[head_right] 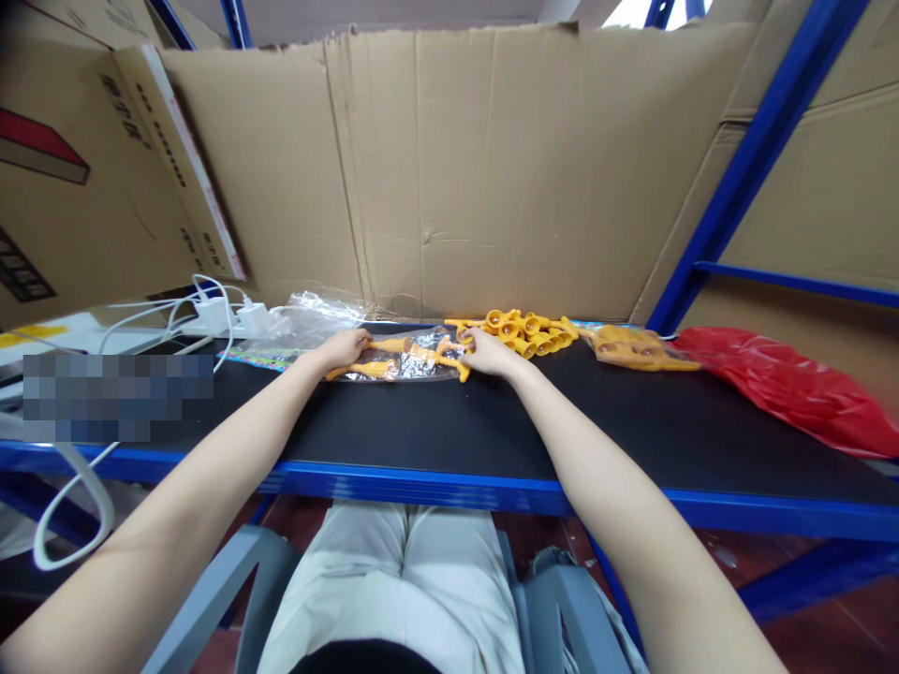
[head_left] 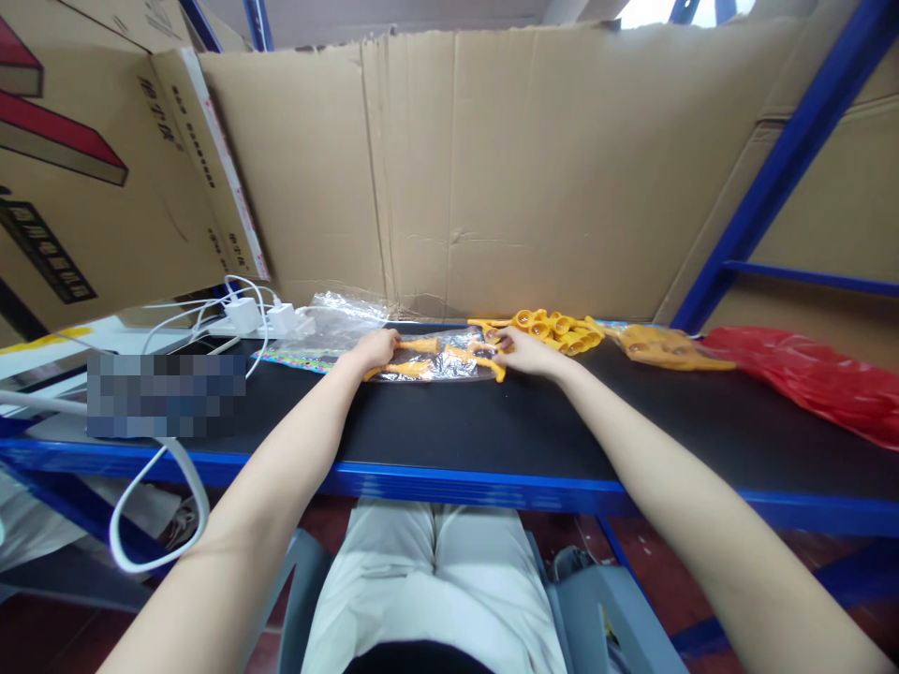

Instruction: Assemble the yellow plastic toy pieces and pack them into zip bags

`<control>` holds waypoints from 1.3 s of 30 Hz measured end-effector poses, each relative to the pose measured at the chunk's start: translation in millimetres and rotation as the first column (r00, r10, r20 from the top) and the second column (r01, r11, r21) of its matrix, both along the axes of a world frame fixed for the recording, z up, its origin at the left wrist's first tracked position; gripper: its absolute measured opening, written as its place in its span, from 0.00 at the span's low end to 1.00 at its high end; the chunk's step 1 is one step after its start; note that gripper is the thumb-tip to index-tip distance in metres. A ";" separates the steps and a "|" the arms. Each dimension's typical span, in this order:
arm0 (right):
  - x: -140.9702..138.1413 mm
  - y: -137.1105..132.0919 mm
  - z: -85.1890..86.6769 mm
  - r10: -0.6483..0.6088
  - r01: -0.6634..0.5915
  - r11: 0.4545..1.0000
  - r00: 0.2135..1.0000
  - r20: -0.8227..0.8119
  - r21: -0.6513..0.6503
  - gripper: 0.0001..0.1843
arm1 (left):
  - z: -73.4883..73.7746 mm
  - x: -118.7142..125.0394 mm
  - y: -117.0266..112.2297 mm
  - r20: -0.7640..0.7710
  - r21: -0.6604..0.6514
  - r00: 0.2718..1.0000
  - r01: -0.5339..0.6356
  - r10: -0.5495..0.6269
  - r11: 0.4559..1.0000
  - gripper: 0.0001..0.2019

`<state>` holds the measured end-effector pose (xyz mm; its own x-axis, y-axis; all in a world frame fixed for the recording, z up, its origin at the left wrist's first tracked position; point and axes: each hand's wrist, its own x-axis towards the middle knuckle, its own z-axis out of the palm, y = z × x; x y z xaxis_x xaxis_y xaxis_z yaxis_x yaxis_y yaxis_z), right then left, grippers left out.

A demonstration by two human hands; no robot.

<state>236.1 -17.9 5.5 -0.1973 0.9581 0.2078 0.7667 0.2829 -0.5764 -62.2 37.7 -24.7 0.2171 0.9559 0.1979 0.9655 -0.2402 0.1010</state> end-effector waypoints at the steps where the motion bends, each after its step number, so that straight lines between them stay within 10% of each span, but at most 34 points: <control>1: 0.9 -1.7 1.2 0.029 -0.034 0.999 0.990 0.139 0.033 0.16 | 0.2 0.1 -0.3 0.000 0.001 1.000 0.001 -0.001 1.000 0.16; 9: -5.0 -10.3 6.3 0.166 -0.170 0.985 0.914 0.371 -0.022 0.06 | 1.2 0.4 -1.0 0.008 0.006 1.000 0.015 -0.015 1.000 0.15; 31: -32.1 -23.7 -1.2 -0.108 -0.037 0.971 0.811 0.575 0.235 0.10 | 7.1 4.0 -8.6 0.132 -0.024 0.977 0.172 -0.167 0.985 0.15; 39: -32.4 -17.3 -9.1 -0.021 -0.097 0.951 0.927 0.375 0.294 0.11 | 5.6 7.3 -9.9 0.158 -0.011 0.978 0.136 -0.133 0.991 0.18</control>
